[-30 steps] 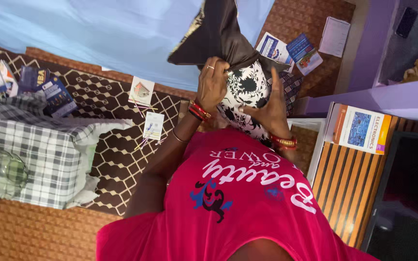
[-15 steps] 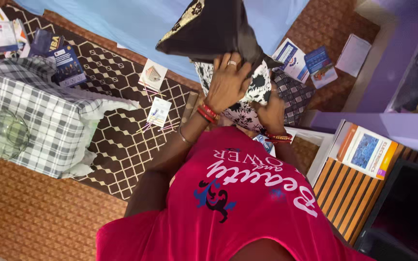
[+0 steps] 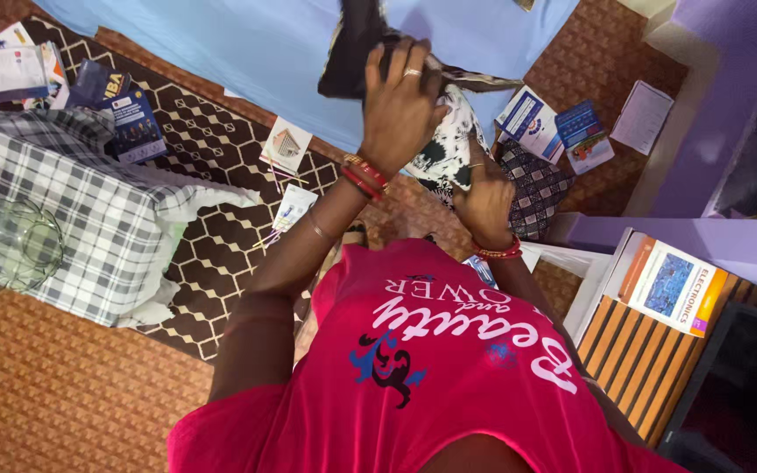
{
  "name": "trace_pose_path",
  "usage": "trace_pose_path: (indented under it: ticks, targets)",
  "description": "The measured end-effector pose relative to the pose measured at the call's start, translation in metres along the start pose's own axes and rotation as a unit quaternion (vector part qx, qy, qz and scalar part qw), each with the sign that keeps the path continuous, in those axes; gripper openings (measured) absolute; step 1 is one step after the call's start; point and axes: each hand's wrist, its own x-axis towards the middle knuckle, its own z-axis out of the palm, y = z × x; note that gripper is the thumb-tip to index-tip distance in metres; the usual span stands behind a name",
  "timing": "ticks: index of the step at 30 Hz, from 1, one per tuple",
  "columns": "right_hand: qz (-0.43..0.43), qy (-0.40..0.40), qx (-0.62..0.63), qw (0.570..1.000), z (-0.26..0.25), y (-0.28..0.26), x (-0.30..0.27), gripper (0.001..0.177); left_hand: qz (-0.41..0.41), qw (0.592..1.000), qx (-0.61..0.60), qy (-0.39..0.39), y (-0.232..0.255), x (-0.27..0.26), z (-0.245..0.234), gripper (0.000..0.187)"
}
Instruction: The person puts a patterned pillow into a maroon decorative cover and then repeats the action with a second pillow and a dark brown cover.
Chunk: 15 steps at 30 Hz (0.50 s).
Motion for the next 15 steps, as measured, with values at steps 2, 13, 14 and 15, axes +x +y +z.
trace_pose_path:
  ticks: [2,13,14,15]
  targets:
    - [0.020,-0.027,-0.006,0.999,0.006,-0.003,0.007,0.090,-0.025,0.996,0.054,-0.059,0.002,0.007,0.023,0.029]
    - [-0.008,-0.022,-0.019,1.000,0.018,-0.021,0.014,0.071,-0.016,0.973,-0.056,-0.223,-0.011,-0.031,0.117,0.011]
    - [0.040,-0.064,-0.020,0.997,0.021,-0.021,0.015,0.070,-0.013,0.966,-0.059,-0.249,0.000,-0.032,0.115,0.009]
    - [0.086,-0.104,-0.022,0.991,0.024,-0.020,0.017,0.069,-0.010,0.960,-0.062,-0.273,0.007,-0.030,0.110,0.008]
